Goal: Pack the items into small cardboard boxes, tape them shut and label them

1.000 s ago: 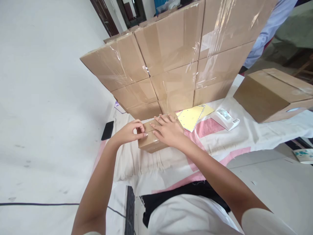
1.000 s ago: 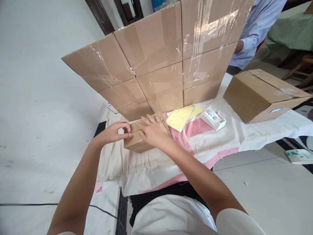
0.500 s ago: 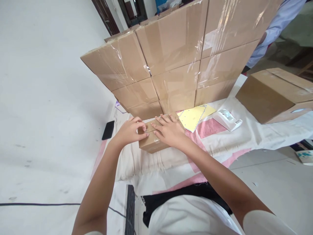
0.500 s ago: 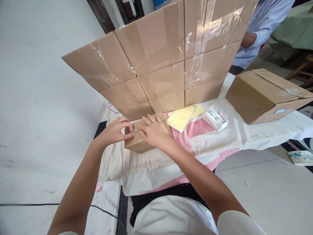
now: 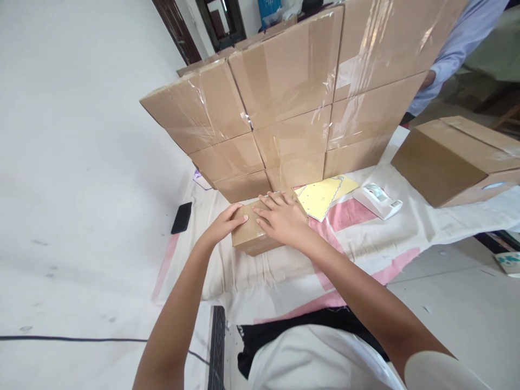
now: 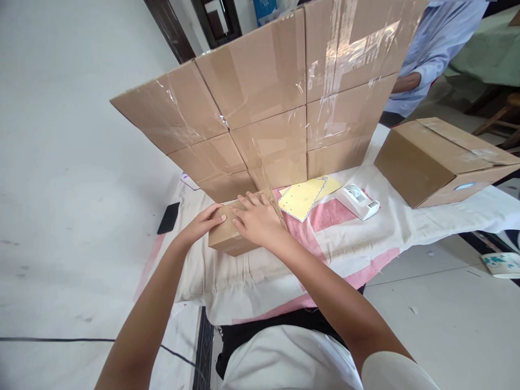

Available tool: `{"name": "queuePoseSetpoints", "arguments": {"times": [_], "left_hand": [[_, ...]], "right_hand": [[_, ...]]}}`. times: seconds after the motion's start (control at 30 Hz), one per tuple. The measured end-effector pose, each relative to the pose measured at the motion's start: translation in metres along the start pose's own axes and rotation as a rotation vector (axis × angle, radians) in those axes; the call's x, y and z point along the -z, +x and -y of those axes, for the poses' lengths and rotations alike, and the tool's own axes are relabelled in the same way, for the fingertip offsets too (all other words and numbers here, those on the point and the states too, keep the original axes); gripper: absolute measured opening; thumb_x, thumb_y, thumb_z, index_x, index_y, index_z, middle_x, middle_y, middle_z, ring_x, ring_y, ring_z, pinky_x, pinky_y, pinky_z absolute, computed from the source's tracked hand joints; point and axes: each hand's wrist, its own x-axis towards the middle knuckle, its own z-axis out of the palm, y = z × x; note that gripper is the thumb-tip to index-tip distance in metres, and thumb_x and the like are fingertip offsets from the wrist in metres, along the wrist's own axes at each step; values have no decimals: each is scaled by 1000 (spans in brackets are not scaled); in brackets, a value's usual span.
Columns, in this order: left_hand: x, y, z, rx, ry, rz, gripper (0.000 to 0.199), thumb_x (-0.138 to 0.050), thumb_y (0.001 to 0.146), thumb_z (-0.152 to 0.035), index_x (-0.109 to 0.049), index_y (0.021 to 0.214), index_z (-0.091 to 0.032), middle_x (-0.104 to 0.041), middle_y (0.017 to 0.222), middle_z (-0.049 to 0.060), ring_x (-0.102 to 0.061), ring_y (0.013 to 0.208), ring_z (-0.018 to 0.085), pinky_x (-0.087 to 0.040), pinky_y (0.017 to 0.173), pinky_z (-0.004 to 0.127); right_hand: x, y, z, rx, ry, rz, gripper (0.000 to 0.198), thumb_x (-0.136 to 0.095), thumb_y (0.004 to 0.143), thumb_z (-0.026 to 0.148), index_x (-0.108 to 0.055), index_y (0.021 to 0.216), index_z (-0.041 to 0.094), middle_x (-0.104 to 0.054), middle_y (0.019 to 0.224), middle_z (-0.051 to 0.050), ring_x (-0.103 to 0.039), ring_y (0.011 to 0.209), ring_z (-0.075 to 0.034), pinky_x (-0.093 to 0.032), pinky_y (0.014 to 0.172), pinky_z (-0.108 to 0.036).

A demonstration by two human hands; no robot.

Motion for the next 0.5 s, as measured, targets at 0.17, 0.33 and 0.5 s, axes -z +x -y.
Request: {"name": "queuePoseSetpoints", "arguments": {"times": [0.17,0.33,0.5], "left_hand": [[-7,-1,6,8,-68,-60,43,-54,93,-58,-56,118,-23,-58,127,7,-55,122,26,-45,105,42],[-2,-2,2,-8,-116,47,54,-65,85,-60,-53,123,-24,-57,125,8,-56,119,27,-49,99,42],[-15,8,-21,-78,-151,183,45,-66,86,-57,-55,117,-26,-59,117,4,-60,110,25,-52,89,36]], "right_hand": [[-1,1,3,-9,6,-6,46,-38,107,40,-62,142,23,-47,160,-11,-38,150,-33,-25,121,-58],[17,-5,3,-36,-7,149,52,-39,105,48,-53,150,26,-37,165,-11,-30,153,-35,-12,122,-69],[57,-41,-12,-48,-39,287,89,-66,81,70,-48,154,23,-46,157,-19,-36,146,-43,-20,120,-64]]}}
